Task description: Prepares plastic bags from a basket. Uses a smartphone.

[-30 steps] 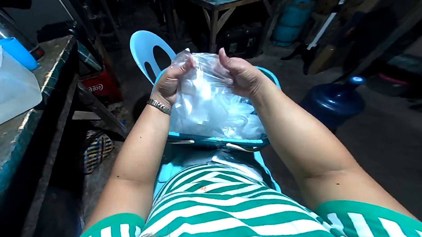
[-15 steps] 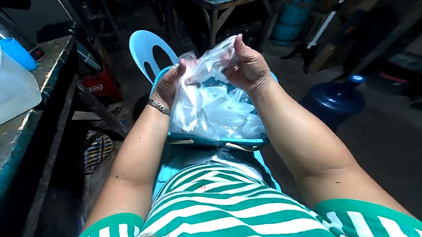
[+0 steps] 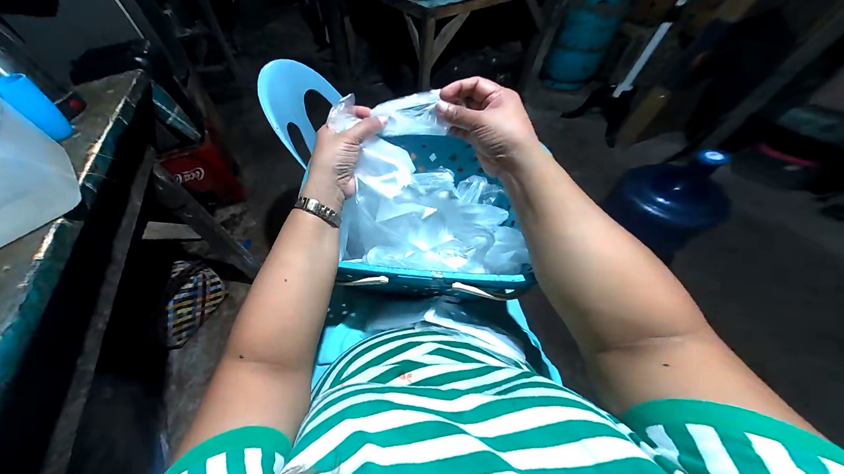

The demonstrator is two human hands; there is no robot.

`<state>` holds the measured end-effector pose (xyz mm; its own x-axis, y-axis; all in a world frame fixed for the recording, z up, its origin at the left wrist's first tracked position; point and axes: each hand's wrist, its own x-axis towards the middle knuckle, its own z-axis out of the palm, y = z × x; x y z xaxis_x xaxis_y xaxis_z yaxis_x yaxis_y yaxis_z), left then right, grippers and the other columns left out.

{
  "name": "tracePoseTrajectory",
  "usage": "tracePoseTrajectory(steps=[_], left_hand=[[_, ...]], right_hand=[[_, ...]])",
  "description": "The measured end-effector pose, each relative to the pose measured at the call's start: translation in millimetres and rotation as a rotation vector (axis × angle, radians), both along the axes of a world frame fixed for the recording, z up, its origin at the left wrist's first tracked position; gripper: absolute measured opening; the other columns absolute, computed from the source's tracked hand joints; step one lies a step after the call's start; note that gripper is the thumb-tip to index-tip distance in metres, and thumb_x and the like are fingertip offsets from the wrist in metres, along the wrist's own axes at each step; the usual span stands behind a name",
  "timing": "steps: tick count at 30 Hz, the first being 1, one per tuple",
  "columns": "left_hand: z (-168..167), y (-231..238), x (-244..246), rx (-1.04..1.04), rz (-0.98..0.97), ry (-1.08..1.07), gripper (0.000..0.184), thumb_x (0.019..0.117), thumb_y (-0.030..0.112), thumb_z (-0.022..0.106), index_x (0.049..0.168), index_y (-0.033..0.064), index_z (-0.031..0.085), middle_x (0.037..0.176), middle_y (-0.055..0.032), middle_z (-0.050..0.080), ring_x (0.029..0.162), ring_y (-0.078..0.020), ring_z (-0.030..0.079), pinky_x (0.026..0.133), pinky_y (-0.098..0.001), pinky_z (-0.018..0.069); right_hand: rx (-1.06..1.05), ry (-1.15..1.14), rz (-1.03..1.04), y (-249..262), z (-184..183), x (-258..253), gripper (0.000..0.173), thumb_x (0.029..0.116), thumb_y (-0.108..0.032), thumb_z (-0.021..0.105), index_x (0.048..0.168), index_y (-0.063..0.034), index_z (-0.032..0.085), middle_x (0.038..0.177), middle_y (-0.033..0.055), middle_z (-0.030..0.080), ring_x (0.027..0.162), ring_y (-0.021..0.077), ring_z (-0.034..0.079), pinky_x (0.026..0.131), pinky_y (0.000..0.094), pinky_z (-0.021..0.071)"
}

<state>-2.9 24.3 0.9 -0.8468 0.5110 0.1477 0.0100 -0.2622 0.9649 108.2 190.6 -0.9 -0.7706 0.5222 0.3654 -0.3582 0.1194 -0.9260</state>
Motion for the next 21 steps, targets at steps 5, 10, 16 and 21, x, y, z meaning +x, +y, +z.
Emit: tracePoseTrajectory(steps=[5,10,16,21], left_hand=[[5,-2,-3,0.121,-0.091,-0.122,0.01,0.1033,0.021,0.059,0.108,0.0125,0.062,0.086,0.0024,0.064,0.073,-0.0044,0.062,0.066,-0.0218,0.0558],[2,-1,-4,0.153,-0.333,-0.219,0.024,0.1089,0.024,0.043,0.105,0.01,0.062,0.073,0.0022,0.06,0.056,-0.0051,0.058,0.048,-0.0188,0.05],[-1,-1,4,0.045,-0.236,-0.12,0.014,0.1025,0.017,0.06,0.114,0.0093,0.06,0.092,-0.0022,0.07,0.082,-0.0104,0.07,0.076,-0.0296,0.0604],[-1,2,2,-0.052,-0.153,-0.033,0.03,0.0985,0.015,0.068,0.126,0.0053,0.059,0.108,-0.0078,0.068,0.095,-0.0148,0.067,0.084,-0.0341,0.0583]], right_hand=[[0.176,-0.354,-0.034,-4,-11,-12,0.022,0.1018,-0.012,0.062,0.119,0.0014,0.067,0.104,0.011,0.068,0.079,0.0124,0.067,0.074,0.032,0.0589],[0.778,-0.78,0.4,-24,-40,-19,0.015,0.1002,0.0,0.058,0.111,0.0084,0.064,0.104,0.0229,0.065,0.094,0.0319,0.064,0.086,0.0531,0.0523],[0.967,-0.584,0.024,-12,-37,-23,0.016,0.0892,0.0,0.07,0.104,0.0056,0.073,0.111,0.032,0.067,0.109,0.0501,0.063,0.092,0.0701,0.0481],[0.525,-0.337,-0.147,3,-4,-5,0.036,0.1099,-0.026,0.047,0.107,0.0005,0.071,0.096,0.0145,0.069,0.086,0.0236,0.065,0.082,0.0469,0.0518]])
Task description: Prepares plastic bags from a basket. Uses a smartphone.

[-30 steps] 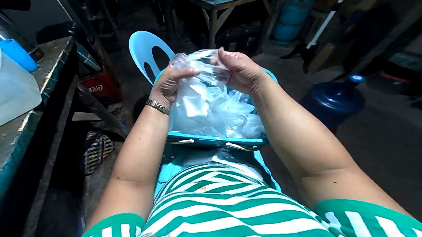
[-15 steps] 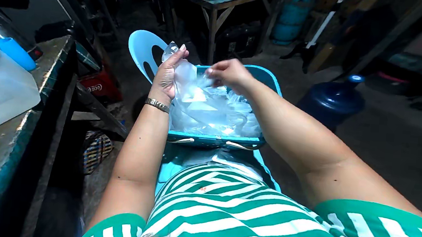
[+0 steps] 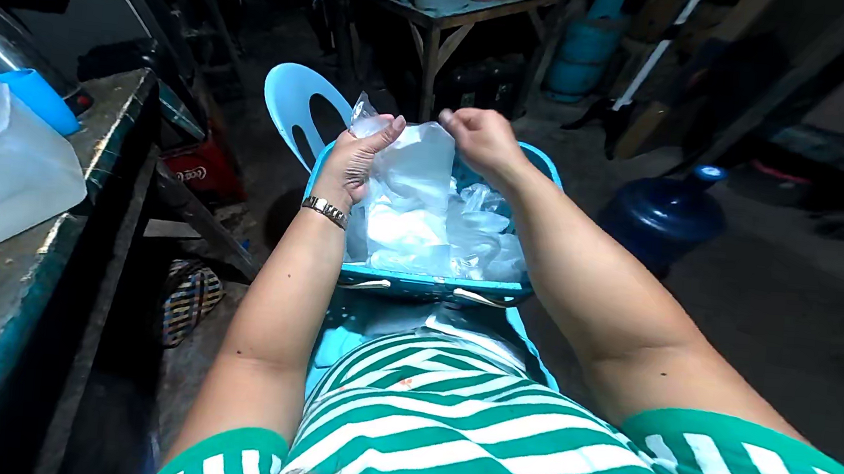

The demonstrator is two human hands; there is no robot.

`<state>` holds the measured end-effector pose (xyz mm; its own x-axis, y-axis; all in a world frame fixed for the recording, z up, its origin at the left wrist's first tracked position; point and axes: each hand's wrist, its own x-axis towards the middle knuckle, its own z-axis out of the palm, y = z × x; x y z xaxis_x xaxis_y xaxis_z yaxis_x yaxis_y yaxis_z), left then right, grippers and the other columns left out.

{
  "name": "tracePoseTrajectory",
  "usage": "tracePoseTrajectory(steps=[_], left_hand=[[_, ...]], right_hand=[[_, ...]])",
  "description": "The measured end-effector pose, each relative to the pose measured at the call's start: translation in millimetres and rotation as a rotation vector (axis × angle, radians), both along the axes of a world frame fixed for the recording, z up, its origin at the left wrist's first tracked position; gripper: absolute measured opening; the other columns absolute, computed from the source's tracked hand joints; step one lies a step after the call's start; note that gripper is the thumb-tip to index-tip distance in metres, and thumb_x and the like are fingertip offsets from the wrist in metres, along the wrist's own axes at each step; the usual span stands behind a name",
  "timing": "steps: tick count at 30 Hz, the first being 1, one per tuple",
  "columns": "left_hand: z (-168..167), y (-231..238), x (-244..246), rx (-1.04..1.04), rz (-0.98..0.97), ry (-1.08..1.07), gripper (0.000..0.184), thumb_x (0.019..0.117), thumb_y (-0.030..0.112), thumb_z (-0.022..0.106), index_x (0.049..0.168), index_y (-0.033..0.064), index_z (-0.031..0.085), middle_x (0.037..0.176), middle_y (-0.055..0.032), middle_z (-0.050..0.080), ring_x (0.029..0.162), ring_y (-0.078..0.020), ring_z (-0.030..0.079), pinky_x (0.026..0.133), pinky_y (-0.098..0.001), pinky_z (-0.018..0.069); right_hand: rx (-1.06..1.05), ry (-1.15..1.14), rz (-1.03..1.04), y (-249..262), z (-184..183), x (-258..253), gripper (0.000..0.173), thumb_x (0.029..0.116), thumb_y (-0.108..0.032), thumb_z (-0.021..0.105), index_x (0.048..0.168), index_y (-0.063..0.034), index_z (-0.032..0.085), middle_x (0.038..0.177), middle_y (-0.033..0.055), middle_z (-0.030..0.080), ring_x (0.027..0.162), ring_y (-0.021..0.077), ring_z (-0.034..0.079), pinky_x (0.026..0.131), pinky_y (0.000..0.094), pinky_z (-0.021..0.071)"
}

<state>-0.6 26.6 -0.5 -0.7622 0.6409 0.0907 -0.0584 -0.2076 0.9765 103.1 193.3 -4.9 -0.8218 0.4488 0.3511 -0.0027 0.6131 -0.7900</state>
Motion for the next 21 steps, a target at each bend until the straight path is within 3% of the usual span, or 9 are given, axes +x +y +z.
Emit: tracePoseTrajectory(steps=[2,3,4,6,7,10,13,18,21], left_hand=[[-3,3,-1,-0.015,0.0,0.066,0.034,0.097,0.011,0.069,0.129,0.0031,0.059,0.113,-0.0088,0.066,0.099,-0.0143,0.066,0.087,-0.0331,0.0569],[-4,3,0,-0.026,-0.009,0.104,0.036,0.0964,0.009,0.069,0.13,0.0019,0.058,0.114,-0.0089,0.066,0.1,-0.0134,0.065,0.088,-0.0321,0.0562],[-5,4,1,-0.033,-0.018,0.137,0.036,0.0955,0.008,0.07,0.129,0.001,0.058,0.114,-0.0085,0.065,0.1,-0.0122,0.065,0.088,-0.0304,0.056],[-5,3,2,-0.042,-0.046,0.179,0.04,0.094,0.004,0.07,0.132,0.0,0.057,0.114,-0.0074,0.065,0.1,-0.0101,0.064,0.088,-0.0277,0.0547],[-5,2,2,-0.039,-0.058,0.19,0.041,0.0931,0.001,0.069,0.133,-0.0004,0.057,0.112,-0.0067,0.066,0.097,-0.0094,0.064,0.086,-0.0269,0.055],[-2,0,3,-0.021,-0.084,0.165,0.039,0.093,-0.004,0.067,0.131,0.0005,0.059,0.107,-0.0065,0.068,0.091,-0.0102,0.067,0.082,-0.0271,0.0583],[-2,2,5,-0.024,-0.037,0.164,0.017,0.0965,0.002,0.066,0.114,0.0007,0.065,0.097,-0.0044,0.068,0.084,-0.0095,0.067,0.078,-0.027,0.0585],[-3,0,9,0.025,-0.084,0.154,0.005,0.0988,0.01,0.066,0.1,0.0072,0.061,0.084,-0.0007,0.068,0.075,-0.0084,0.067,0.072,-0.0273,0.0596],[-4,-5,9,0.109,-0.227,0.184,0.013,0.0948,-0.001,0.063,0.106,0.0041,0.065,0.092,-0.0017,0.072,0.084,-0.0087,0.069,0.078,-0.0274,0.0599]], right_hand=[[-0.255,0.163,0.083,-4,2,3,0.048,0.1115,-0.04,0.036,0.109,-0.0035,0.067,0.093,0.0024,0.066,0.079,0.0077,0.061,0.072,0.0287,0.0525],[-0.324,0.201,0.182,-6,3,5,0.045,0.1107,-0.038,0.038,0.118,-0.0019,0.064,0.102,0.0038,0.066,0.087,0.0081,0.063,0.077,0.0288,0.0537],[-0.313,0.206,0.251,-10,2,7,0.037,0.1083,-0.03,0.047,0.123,-0.0001,0.062,0.109,0.0061,0.066,0.094,0.0094,0.063,0.084,0.0301,0.0541],[-0.153,0.186,0.236,-16,-2,5,0.023,0.0938,-0.015,0.072,0.109,0.0006,0.066,0.099,0.0075,0.068,0.087,0.0105,0.063,0.082,0.0325,0.0541],[-0.067,0.169,0.193,-17,-3,3,0.018,0.0904,-0.015,0.076,0.1,-0.0007,0.069,0.09,0.006,0.068,0.078,0.0096,0.062,0.077,0.0328,0.0525],[0.035,0.127,0.12,-18,-2,3,0.014,0.0976,-0.015,0.069,0.099,-0.0023,0.073,0.087,0.0043,0.07,0.076,0.0065,0.063,0.078,0.0301,0.0526],[0.037,0.147,0.095,-17,-2,2,0.017,0.1017,-0.016,0.063,0.103,-0.0025,0.073,0.089,0.0041,0.071,0.078,0.0051,0.063,0.08,0.0279,0.0525],[0.036,0.136,0.053,-19,-3,1,0.019,0.1041,-0.018,0.059,0.104,-0.0031,0.071,0.087,0.0031,0.067,0.077,0.0052,0.059,0.077,0.028,0.0502],[-0.15,0.188,0.056,-17,-3,-1,0.017,0.1047,-0.016,0.057,0.103,-0.0029,0.068,0.085,0.0011,0.064,0.074,0.004,0.057,0.072,0.0248,0.0483]])
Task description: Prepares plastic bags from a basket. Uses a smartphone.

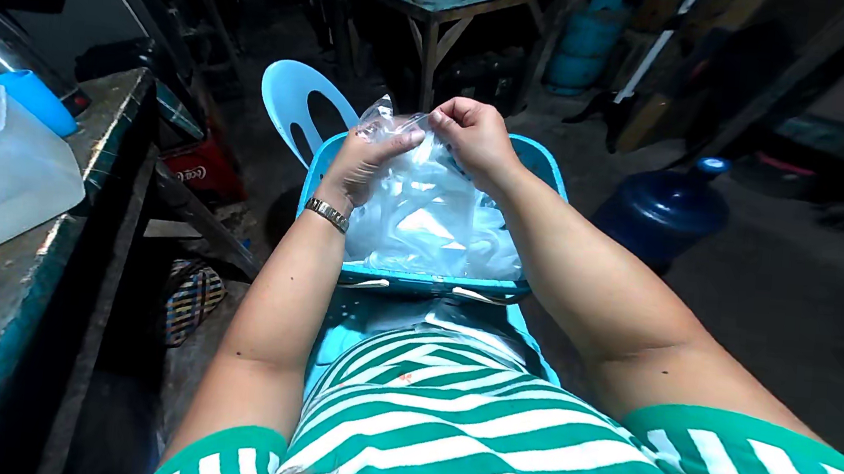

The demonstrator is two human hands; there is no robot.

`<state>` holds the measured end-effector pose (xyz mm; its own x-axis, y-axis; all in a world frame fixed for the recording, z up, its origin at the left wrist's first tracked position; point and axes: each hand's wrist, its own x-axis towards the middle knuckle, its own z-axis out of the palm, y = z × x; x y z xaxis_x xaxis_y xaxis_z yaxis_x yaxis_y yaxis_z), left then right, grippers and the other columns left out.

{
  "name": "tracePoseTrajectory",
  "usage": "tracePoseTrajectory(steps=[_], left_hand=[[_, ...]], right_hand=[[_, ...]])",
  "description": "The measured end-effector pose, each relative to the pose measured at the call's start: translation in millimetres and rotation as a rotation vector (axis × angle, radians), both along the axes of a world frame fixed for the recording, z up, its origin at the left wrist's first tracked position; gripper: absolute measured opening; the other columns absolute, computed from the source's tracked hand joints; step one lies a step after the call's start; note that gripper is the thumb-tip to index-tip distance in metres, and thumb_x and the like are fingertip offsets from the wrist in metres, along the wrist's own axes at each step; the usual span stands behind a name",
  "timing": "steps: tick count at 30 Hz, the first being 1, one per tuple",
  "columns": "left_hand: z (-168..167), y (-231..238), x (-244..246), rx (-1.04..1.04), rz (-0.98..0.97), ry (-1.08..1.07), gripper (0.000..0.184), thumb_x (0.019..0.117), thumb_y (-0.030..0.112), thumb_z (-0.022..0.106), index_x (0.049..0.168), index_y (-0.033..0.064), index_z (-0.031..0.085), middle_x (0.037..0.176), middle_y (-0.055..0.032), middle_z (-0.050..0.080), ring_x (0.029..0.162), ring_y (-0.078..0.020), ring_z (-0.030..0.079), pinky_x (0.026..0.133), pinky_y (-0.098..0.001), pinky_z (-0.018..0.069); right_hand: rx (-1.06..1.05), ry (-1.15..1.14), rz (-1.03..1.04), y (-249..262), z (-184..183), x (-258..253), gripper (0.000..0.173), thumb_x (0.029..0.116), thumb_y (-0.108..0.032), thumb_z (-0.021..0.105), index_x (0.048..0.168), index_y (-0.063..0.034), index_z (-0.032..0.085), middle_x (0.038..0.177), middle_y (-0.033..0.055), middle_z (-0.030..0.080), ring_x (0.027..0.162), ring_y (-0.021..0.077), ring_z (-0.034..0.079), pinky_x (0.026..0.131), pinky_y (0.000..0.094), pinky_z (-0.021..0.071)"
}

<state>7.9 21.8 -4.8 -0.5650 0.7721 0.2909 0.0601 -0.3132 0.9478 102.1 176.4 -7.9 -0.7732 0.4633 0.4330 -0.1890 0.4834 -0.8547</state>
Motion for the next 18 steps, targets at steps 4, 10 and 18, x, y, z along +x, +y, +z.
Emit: tracePoseTrajectory(steps=[4,10,18], left_hand=[[5,-8,8,-0.067,-0.083,0.037,0.027,0.0871,-0.008,0.061,0.11,0.007,0.057,0.089,0.0036,0.069,0.081,-0.0031,0.067,0.077,-0.0222,0.0581],[9,-6,8,-0.206,-0.082,0.017,0.011,0.1039,0.006,0.052,0.106,0.0086,0.062,0.082,0.005,0.069,0.072,-0.0019,0.066,0.069,-0.02,0.0578],[3,-9,-7,-0.008,-0.174,-0.232,0.03,0.1122,0.029,0.035,0.11,0.013,0.061,0.09,-0.0002,0.072,0.084,-0.0086,0.071,0.077,-0.0274,0.0612]], right_hand=[[-0.591,0.153,0.175,-4,6,1,0.017,0.1102,-0.013,0.042,0.102,-0.0079,0.056,0.079,-0.0023,0.062,0.067,0.0051,0.062,0.067,0.0225,0.0554],[-0.564,-0.105,0.256,-6,10,10,0.041,0.1123,-0.037,0.036,0.102,-0.0071,0.062,0.08,-0.0005,0.065,0.072,0.0081,0.065,0.07,0.0276,0.057],[-0.498,0.104,0.684,7,2,18,0.02,0.1014,-0.013,0.047,0.094,-0.017,0.065,0.082,-0.0083,0.072,0.076,0.0003,0.067,0.073,0.0201,0.0568]])
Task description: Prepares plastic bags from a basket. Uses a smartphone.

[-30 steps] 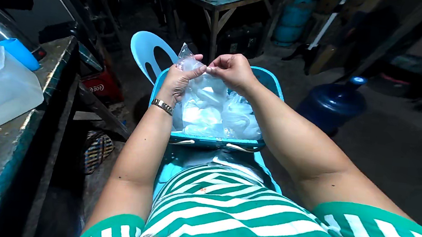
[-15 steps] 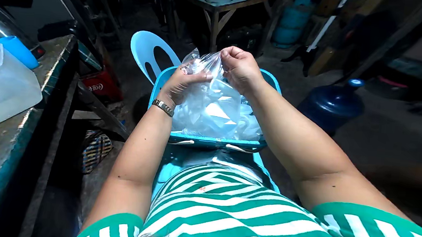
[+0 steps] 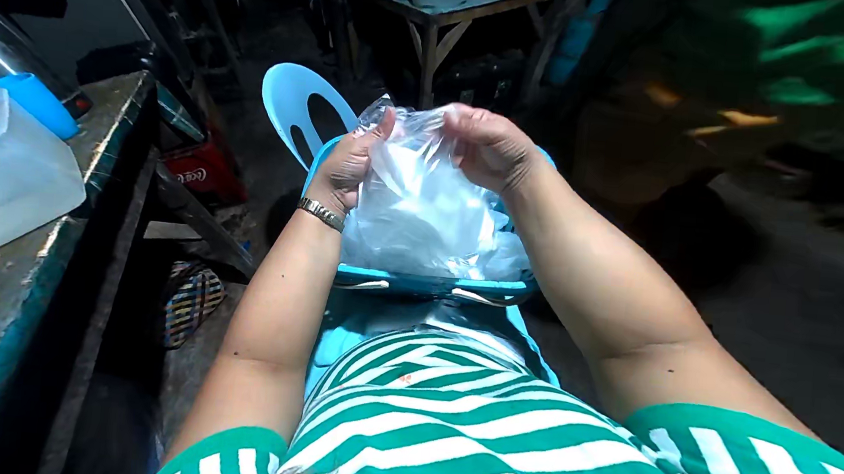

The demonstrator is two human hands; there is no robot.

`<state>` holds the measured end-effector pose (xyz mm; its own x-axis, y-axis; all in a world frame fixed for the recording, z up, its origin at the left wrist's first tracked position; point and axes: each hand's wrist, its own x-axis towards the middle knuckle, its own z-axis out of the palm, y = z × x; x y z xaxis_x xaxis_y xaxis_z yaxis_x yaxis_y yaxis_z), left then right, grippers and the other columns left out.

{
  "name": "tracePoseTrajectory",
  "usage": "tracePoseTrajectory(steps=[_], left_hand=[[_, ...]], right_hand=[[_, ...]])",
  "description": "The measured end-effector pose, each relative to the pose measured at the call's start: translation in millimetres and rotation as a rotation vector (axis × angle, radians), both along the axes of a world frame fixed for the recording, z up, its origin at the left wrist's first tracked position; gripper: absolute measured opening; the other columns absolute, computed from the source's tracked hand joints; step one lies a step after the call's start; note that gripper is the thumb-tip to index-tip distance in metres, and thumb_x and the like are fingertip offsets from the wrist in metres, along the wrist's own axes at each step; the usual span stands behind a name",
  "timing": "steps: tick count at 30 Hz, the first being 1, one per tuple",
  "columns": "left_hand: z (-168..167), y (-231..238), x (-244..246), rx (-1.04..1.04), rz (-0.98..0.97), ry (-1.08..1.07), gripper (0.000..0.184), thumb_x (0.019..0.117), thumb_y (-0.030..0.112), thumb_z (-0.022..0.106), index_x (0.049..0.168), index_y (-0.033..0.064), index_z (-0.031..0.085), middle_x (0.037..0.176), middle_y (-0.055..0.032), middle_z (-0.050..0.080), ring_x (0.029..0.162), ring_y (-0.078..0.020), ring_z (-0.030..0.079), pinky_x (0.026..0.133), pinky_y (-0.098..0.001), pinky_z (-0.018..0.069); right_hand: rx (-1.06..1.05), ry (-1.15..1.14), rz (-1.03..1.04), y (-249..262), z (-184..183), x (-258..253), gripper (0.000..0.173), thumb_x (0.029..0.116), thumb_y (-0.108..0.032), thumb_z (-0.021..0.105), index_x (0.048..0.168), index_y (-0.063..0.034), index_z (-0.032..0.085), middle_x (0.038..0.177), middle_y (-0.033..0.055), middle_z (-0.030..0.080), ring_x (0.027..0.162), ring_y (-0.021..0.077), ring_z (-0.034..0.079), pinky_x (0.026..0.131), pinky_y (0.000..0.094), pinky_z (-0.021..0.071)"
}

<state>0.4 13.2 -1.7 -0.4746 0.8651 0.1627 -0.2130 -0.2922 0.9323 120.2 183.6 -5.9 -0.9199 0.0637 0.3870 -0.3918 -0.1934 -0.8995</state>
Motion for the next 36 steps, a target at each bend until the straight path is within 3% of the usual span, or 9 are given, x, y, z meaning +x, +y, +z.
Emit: tracePoseTrajectory(steps=[7,12,15,17,19,24,26,30,36], left_hand=[[-4,-10,8,0.186,-0.01,0.112,0.027,0.1017,0.011,0.045,0.089,0.0214,0.067,0.082,0.0075,0.074,0.077,-0.0006,0.07,0.072,-0.0211,0.0597],[-2,-8,4,0.146,-0.042,0.014,0.039,0.1114,0.024,0.029,0.098,0.0168,0.064,0.084,0.0023,0.074,0.079,-0.0052,0.072,0.073,-0.0248,0.0611],[-2,-14,9,0.079,-0.046,0.139,0.005,0.0947,0.022,0.063,0.098,0.0178,0.063,0.083,0.0072,0.074,0.077,-0.0014,0.071,0.071,-0.0214,0.0601],[-7,-16,3,0.096,-0.145,0.24,0.047,0.0665,0.036,0.092,0.101,0.0178,0.066,0.088,0.0093,0.075,0.08,-0.0004,0.071,0.074,-0.0205,0.0601],[-11,-17,-3,0.185,-0.22,0.298,0.048,0.061,0.039,0.095,0.1,0.0219,0.071,0.091,0.0118,0.076,0.083,0.0016,0.07,0.075,-0.0185,0.0595],[-5,-11,4,0.206,0.083,0.213,0.031,0.0704,-0.002,0.073,0.093,0.0181,0.063,0.087,0.0078,0.073,0.081,-0.0009,0.069,0.075,-0.0205,0.0583],[2,-6,8,0.042,0.201,0.233,0.033,0.0799,-0.008,0.064,0.106,0.0095,0.056,0.091,0.0034,0.069,0.084,-0.0041,0.067,0.078,-0.0238,0.0582],[7,2,6,-0.14,0.276,0.303,0.048,0.096,0.007,0.066,0.14,-0.0003,0.049,0.114,-0.0064,0.067,0.097,-0.0085,0.066,0.087,-0.0273,0.057],[5,10,2,-0.158,0.441,0.278,0.034,0.1034,0.026,0.061,0.128,0.0021,0.059,0.102,-0.0057,0.07,0.088,-0.0097,0.069,0.081,-0.0294,0.0598]], right_hand=[[0.009,-0.153,0.153,0,6,5,0.047,0.1131,-0.033,0.024,0.101,-0.0144,0.065,0.088,-0.0064,0.074,0.083,0.0006,0.07,0.075,0.0216,0.0604],[0.117,0.108,0.217,6,0,7,0.007,0.0901,-0.019,0.07,0.095,-0.0201,0.075,0.086,-0.0125,0.075,0.076,-0.005,0.068,0.071,0.0159,0.0577],[-0.003,0.121,0.064,2,4,10,0.022,0.1039,-0.011,0.041,0.105,-0.0171,0.062,0.089,-0.0119,0.073,0.081,-0.0032,0.068,0.076,0.0174,0.0583],[-0.024,0.078,0.1,5,6,5,0.029,0.1083,-0.01,0.033,0.102,-0.018,0.061,0.085,-0.0121,0.071,0.078,-0.0039,0.067,0.074,0.0163,0.0573],[-0.016,-0.027,0.117,1,8,4,0.034,0.1104,-0.012,0.029,0.097,-0.019,0.059,0.079,-0.0121,0.069,0.073,-0.0041,0.065,0.069,0.0158,0.0562],[0.166,0.002,0.218,-7,4,11,0.023,0.0833,-0.011,0.063,0.068,-0.0272,0.066,0.066,-0.0163,0.068,0.059,-0.0084,0.06,0.055,0.0137,0.0508],[0.177,0.086,0.25,3,2,9,0.007,0.0815,-0.02,0.077,0.084,-0.0256,0.075,0.081,-0.0148,0.074,0.074,-0.0061,0.068,0.07,0.0161,0.0581],[0.176,-0.023,-0.261,8,10,11,0.012,0.0956,-0.005,0.055,0.104,-0.0102,0.061,0.087,-0.0081,0.069,0.08,-0.0004,0.065,0.078,0.0209,0.0566],[-0.051,0.085,-0.74,19,10,-3,0.023,0.1005,-0.007,0.062,0.123,-0.003,0.061,0.107,0.0019,0.066,0.088,0.007,0.066,0.077,0.0249,0.0576]])
